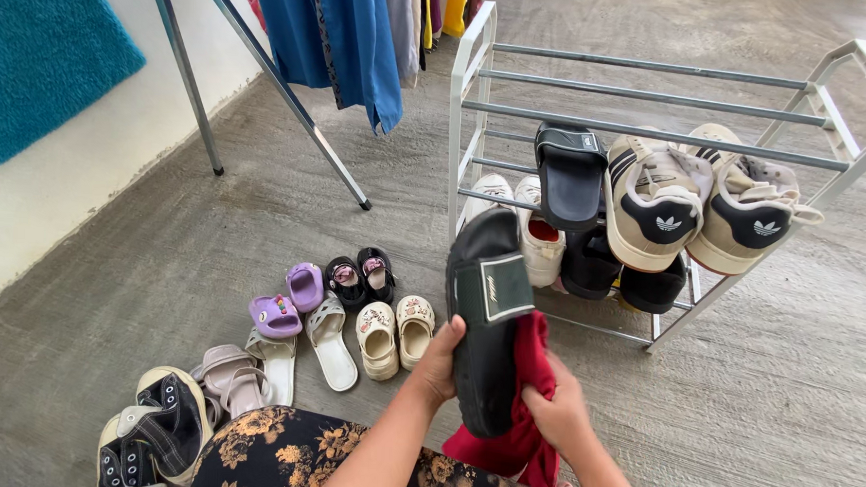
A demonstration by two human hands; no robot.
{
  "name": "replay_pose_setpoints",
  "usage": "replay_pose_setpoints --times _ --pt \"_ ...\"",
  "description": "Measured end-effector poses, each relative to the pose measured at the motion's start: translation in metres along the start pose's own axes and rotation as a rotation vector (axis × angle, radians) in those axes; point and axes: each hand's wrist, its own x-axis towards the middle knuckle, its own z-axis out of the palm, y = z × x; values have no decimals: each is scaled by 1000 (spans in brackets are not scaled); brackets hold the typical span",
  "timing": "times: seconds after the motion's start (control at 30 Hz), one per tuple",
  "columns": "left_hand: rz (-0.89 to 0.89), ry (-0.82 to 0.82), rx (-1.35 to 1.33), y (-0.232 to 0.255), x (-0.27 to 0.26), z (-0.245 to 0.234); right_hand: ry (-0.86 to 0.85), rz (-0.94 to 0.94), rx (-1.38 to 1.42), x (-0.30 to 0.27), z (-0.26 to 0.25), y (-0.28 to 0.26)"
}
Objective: The person cleans various shoes and sandals with a red cloth, handling them one by one near a shoe rack.
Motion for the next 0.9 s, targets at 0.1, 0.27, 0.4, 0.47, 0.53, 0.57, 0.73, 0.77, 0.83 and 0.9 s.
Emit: replay_pose_setpoints --times 0.1,0.27,0.4,0.47,0.53,0.57,0.73,0.77,0.83,0.9 --pt "14 203 -43 -7 5 -14 -166 107 31 4 -3 9" --pt "295 522 144 6 23 -30 -431 142 -224 10 -17 19" --pt "460 759 467 6 31 -25 -68 -216 -419 13 -12 3" --pt "387 767 526 -7 30 -19 131 -308 -453 16 -11 -18" --pt "242 748 585 -21 28 -10 200 -303 -480 18 -5 -40" --pt "249 737 539 -27 28 -6 129 -314 -527 16 3 -47" --pt "315 764 158 -22 27 -20 -202 -308 -701 -10 33 -53" --pt "321 823 145 -18 29 -27 -206 -345 -707 -10 35 -51" --pt "330 942 120 -10 30 -43 -214 -419 -716 -10 36 -48" --pt "340 968 14 1 35 -56 -218 -381 -690 -6 33 -45"
